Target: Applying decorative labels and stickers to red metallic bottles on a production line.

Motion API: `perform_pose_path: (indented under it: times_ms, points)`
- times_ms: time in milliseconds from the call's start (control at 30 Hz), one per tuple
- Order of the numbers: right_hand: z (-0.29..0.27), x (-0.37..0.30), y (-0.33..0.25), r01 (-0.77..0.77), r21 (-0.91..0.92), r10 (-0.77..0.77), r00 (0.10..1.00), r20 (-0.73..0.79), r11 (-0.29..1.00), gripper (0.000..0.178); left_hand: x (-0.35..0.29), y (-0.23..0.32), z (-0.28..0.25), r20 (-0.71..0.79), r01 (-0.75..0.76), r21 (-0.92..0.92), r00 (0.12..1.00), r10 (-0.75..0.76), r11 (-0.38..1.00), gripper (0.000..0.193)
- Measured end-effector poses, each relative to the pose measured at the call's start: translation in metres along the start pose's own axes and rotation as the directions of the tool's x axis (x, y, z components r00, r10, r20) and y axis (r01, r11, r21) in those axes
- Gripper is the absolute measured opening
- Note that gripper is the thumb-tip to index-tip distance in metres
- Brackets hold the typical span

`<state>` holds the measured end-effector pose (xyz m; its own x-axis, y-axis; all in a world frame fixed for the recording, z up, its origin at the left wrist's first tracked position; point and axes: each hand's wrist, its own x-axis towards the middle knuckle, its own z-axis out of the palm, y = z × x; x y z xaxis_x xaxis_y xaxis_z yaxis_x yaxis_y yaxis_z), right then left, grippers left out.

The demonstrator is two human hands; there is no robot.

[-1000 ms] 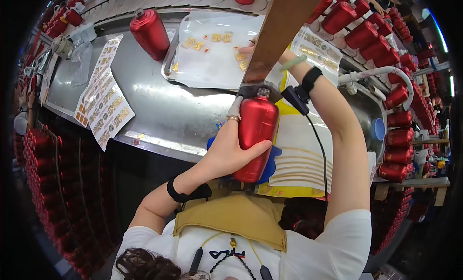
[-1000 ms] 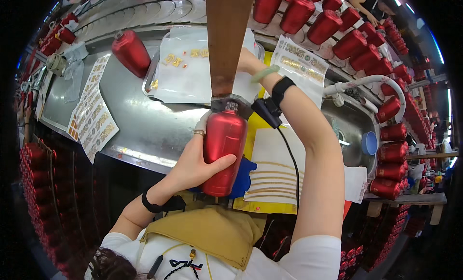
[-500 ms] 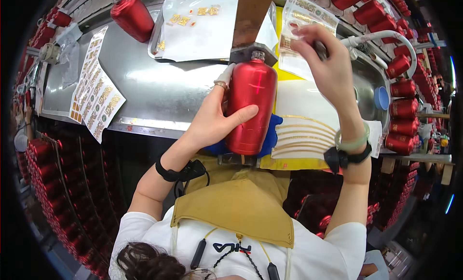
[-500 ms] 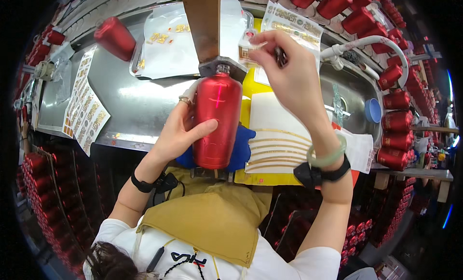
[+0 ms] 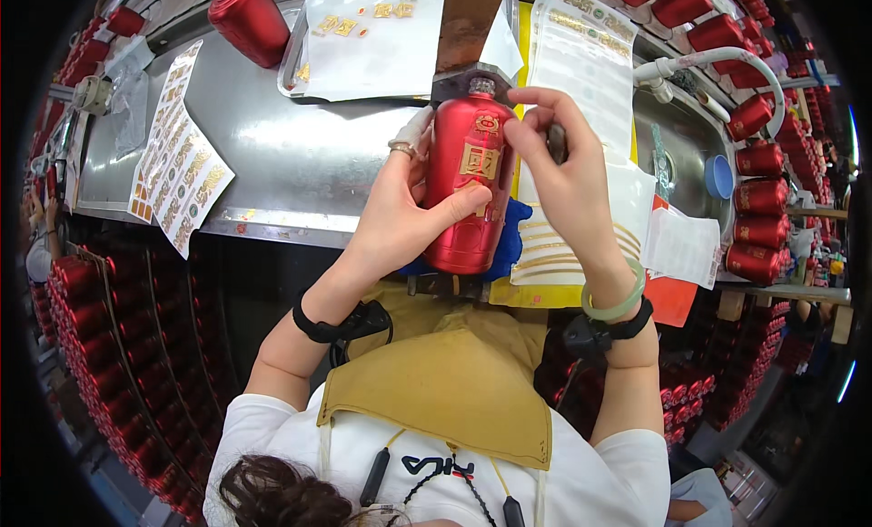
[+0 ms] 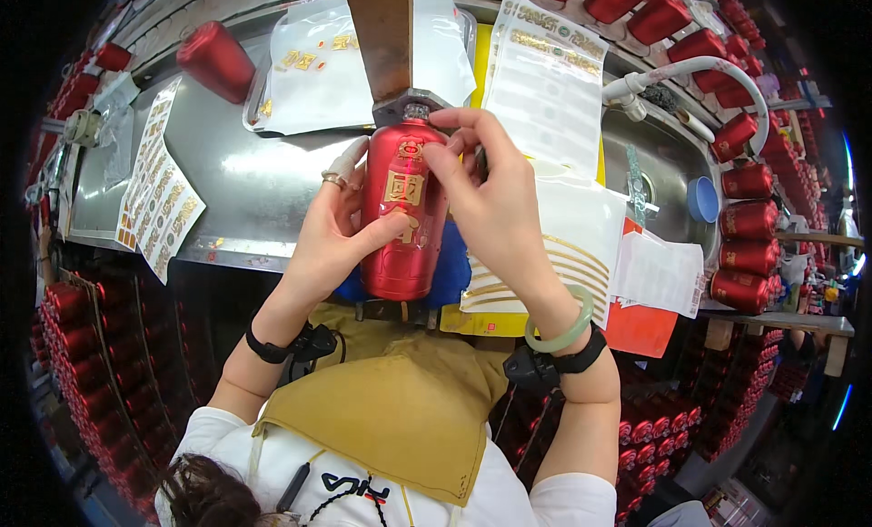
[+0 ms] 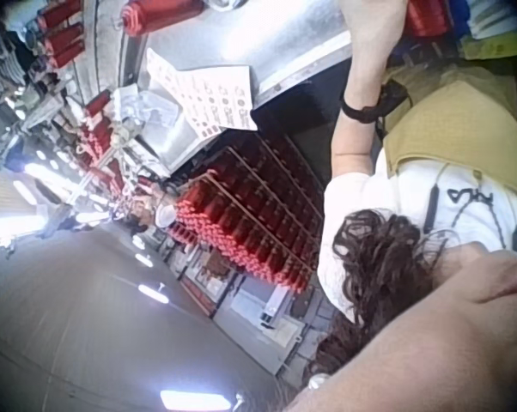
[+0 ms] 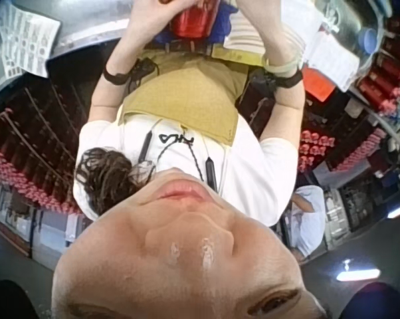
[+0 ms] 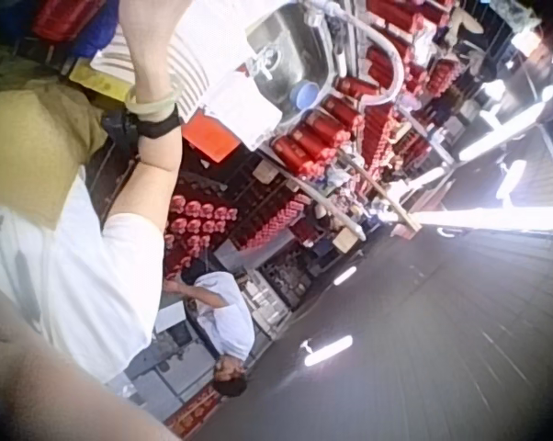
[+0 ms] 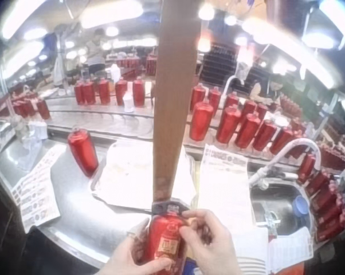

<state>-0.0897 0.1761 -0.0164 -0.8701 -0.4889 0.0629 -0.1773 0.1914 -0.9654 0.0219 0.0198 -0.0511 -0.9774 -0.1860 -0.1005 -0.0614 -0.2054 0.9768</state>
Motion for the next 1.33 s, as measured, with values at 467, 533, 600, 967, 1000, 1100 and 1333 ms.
perform_pose_path:
  times_ms: [467,533,600,967,1000,1100,1333]
  points:
    - [0.009,0.022,0.018,-0.12,0.024,0.119,0.992,0.031,0.993,0.036,0.001,-0.003,0.008,-0.031,-0.027,-0.003,0.999,0.026,1.0,0.089]
    - [0.008,0.023,0.022,-0.109,0.02,0.108,0.994,0.035,0.994,0.036,0.002,-0.003,0.008,-0.031,-0.026,0.01,0.999,0.027,1.0,0.089]
    - [0.009,0.023,0.02,-0.118,0.024,0.117,0.993,0.036,0.993,0.036,0.002,-0.006,0.008,-0.036,-0.025,-0.015,0.999,0.024,1.0,0.088]
    - [0.009,0.021,0.02,-0.129,0.024,0.128,0.991,0.023,0.991,0.032,0.002,-0.001,0.006,-0.037,0.004,0.018,0.999,-0.004,1.0,0.087]
    - [0.008,0.019,0.02,-0.138,0.084,0.136,0.99,0.022,0.987,0.033,0.003,0.0,0.005,-0.028,0.014,0.031,1.0,-0.014,0.999,0.085]
    - [0.006,0.009,0.017,-0.176,0.19,0.174,0.984,0.028,0.966,0.035,0.011,0.002,0.001,-0.038,0.059,-0.176,0.997,-0.066,0.983,0.08]
    - [0.01,-0.015,0.025,-0.207,0.27,0.206,0.978,0.034,0.94,0.056,0.015,-0.002,-0.002,-0.042,0.085,-0.148,0.995,-0.093,0.985,0.079]
